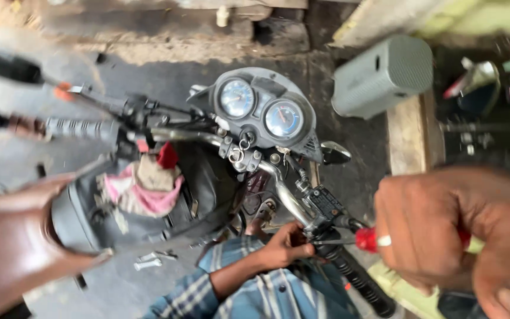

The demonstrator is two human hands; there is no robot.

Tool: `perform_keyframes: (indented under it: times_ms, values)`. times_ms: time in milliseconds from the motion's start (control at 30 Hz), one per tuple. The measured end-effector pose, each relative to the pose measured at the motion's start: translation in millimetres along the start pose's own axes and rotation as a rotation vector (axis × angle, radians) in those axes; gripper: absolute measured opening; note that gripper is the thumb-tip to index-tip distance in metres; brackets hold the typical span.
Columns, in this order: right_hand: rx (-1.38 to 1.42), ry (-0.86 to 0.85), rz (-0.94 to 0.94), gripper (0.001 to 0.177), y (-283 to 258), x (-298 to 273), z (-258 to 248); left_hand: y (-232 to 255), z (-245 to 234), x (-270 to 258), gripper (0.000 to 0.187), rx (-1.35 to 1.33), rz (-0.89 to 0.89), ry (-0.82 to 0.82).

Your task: Repairing and adjusting the controls on a motorcycle handlebar using a screwdriver.

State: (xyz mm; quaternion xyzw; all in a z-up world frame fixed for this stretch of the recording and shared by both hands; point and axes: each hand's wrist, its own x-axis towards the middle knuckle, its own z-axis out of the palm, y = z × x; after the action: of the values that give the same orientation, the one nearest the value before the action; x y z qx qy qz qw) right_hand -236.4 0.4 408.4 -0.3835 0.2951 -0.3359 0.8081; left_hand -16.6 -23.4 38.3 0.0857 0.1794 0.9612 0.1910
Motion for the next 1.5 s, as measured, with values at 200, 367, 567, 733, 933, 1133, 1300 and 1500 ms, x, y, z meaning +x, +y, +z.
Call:
perform_keyframes:
  times_ms: [200, 367, 567, 733, 933, 1133, 1300, 1500]
  values:
    - [-0.119, 0.494, -0.184, 0.066, 23, 4, 42, -25, -19, -6, 0.042, 0.041, 0.055, 0.058]
    - [-0.251, 0.391, -0.287, 0.06, 33, 2, 12, -2, 4, -3, 0.052, 0.069, 0.106, -0.013]
    - [-0.096, -0.4, -0.369, 0.056, 47, 11, -53, 6, 25, 0, 0.06, 0.078, 0.138, 0.047]
    - [-0.006, -0.677, -0.448, 0.053, 87, 16, -64, -7, 18, 0, 0.06, 0.061, 0.165, 0.053]
    - [0.042, -0.801, -0.565, 0.047, 92, 24, -43, -1, 25, 1, 0.058, 0.069, 0.174, 0.085]
    - [0.097, -0.463, -0.643, 0.046, 86, 30, -23, -5, 24, 3, 0.056, 0.059, 0.244, 0.083]
    - [0.092, -0.281, -0.626, 0.049, 86, 17, -17, 1, 32, 5, 0.058, 0.106, 0.272, 0.078]
    - [0.074, -0.323, -0.696, 0.053, 97, 13, -23, -13, 16, 5, 0.059, 0.161, 0.275, 0.083]
